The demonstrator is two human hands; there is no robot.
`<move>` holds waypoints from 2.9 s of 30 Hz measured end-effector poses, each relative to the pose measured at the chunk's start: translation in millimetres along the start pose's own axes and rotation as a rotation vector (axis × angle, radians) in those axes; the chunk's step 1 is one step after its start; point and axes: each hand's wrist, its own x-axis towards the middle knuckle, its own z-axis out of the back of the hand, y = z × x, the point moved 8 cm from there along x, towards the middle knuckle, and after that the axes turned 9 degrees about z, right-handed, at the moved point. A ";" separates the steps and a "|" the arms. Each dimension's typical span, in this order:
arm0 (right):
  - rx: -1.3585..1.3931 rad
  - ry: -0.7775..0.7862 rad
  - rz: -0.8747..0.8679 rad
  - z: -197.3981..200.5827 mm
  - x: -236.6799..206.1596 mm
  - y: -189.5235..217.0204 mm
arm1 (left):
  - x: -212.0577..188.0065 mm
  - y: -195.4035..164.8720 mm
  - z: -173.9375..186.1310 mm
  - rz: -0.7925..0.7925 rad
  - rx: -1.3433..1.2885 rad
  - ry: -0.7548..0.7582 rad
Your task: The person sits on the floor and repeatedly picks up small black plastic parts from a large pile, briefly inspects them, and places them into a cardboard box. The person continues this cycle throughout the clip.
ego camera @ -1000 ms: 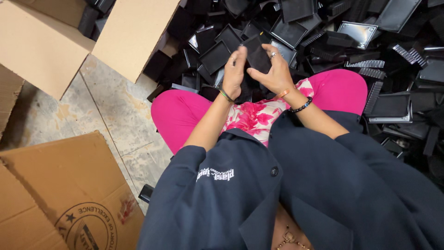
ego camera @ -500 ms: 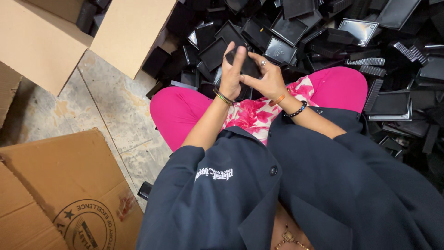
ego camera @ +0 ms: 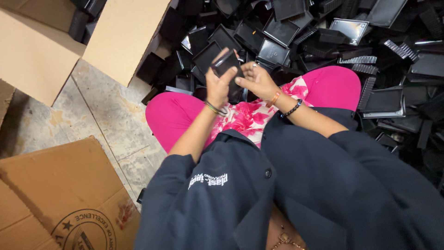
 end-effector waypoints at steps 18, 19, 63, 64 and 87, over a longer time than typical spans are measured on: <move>-1.405 -0.293 0.031 145.8 59.1 84.2 | 79.2 28.2 -75.5 -0.895 1.742 0.071; -1.458 -0.271 0.110 139.3 51.3 89.5 | 82.8 39.8 -80.9 -0.848 1.751 0.111; -1.139 -0.004 0.486 -31.9 -8.9 64.9 | 46.7 99.9 36.0 0.450 -0.390 -0.179; -1.205 -0.014 0.534 -30.9 -10.7 65.0 | 48.2 98.0 34.5 0.370 -0.346 -0.190; -0.309 -0.051 0.109 -19.8 -16.6 40.2 | 47.8 62.0 61.3 0.154 -0.090 -0.397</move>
